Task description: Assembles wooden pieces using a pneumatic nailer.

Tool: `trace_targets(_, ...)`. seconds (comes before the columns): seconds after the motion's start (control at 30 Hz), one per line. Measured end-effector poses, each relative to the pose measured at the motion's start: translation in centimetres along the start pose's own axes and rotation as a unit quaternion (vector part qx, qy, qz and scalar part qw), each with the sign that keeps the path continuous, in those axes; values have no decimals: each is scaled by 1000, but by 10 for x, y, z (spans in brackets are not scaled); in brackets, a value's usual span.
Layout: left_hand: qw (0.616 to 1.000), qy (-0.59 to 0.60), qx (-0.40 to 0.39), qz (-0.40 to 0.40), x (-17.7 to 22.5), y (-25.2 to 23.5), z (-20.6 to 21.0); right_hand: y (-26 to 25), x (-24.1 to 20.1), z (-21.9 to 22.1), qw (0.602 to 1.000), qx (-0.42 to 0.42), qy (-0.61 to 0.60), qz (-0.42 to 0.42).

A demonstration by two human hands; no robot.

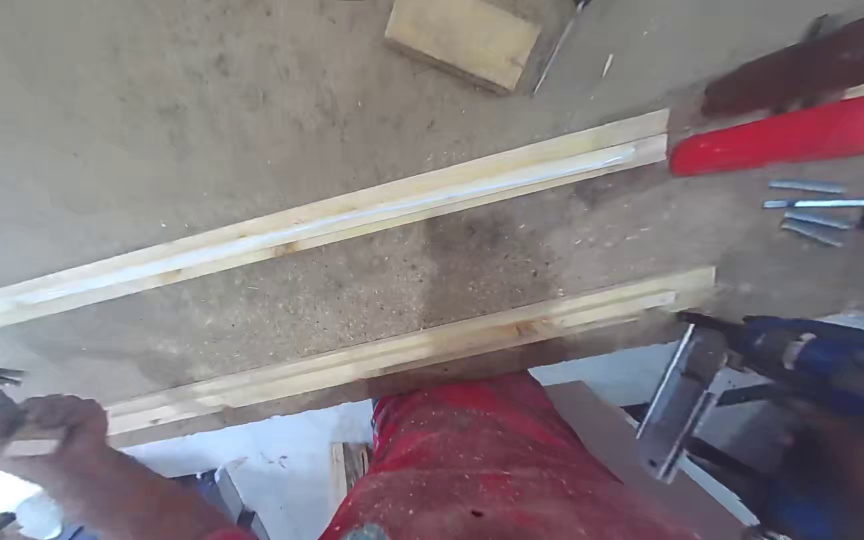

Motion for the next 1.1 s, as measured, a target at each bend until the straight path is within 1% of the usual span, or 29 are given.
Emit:
trace_targets(0.07,997,-60,-54,4,-17,29,34,4,3,3,1000,-13,-8,5)
trace_targets(0.13,985,-150,-82,13,-22,36,77,8,-5,7,1000,2,-13,15)
trace_targets(0.17,976,-203,-80,17,-22,30,101,6,-4,5,1000,10,-13,19)
trace_targets(0.2,959,-275,-62,30,-20,20,123,2,-6,5,1000,14,-8,21)
trace_targets(0.23,921,-386,-31,51,-18,6,144,1,-9,4,1000,15,1,21)
trace_targets(0.27,847,-526,-2,71,-19,-7,161,1,-10,4,1000,12,11,24)
trace_targets(0.3,742,-665,18,81,-24,-19,180,3,-11,4,999,9,23,27)
trace_targets(0.33,629,-774,18,78,-36,-28,199,5,-13,4,999,5,31,27)
trace_targets(0.37,533,-843,-1,75,-56,-31,225,3,-15,4,999,-1,35,20)
trace_targets(0.43,388,-915,-76,86,-106,-31,264,0,-15,7,999,-3,40,13)
trace_targets(0.47,316,-938,-107,89,-130,-33,267,0,-12,8,999,-7,45,13)
trace_targets(0.5,259,-954,-122,88,-146,-37,260,1,-11,8,999,-14,50,6)
trace_targets(0.53,218,-964,-129,87,-155,-44,250,1,-12,10,998,-19,53,-4)
trace_targets(0.57,200,-968,-127,89,-157,-51,243,0,-15,12,998,-23,62,-14)
trace_targets(0.63,192,-968,-133,96,-152,-60,231,4,-19,15,995,-27,94,-19)
trace_targets(0.73,166,-969,-163,85,-157,-70,219,9,-20,8,993,-16,116,-7)
trace_targets(0.8,145,-972,-169,78,-157,-75,213,7,-20,8,994,-15,109,-3)
trace_targets(0.9,136,-974,-167,76,-154,-78,200,6,-19,12,996,-16,85,-5)
trace_targets(1.03,117,-973,-189,63,-162,-51,176,7,-20,16,997,-8,71,-26)
trace_targets(1.1,115,-972,-196,61,-164,-31,164,7,-19,18,997,-9,75,-35)
Point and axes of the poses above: each hand's wrist, its own y-axis away from the middle knuckle, its own z-axis out of the palm, x = y × z, the point moved 7 cm from there along -y, towards the middle knuckle, and after that the axes turned 5 degrees about -z, right-handed, at the moved point
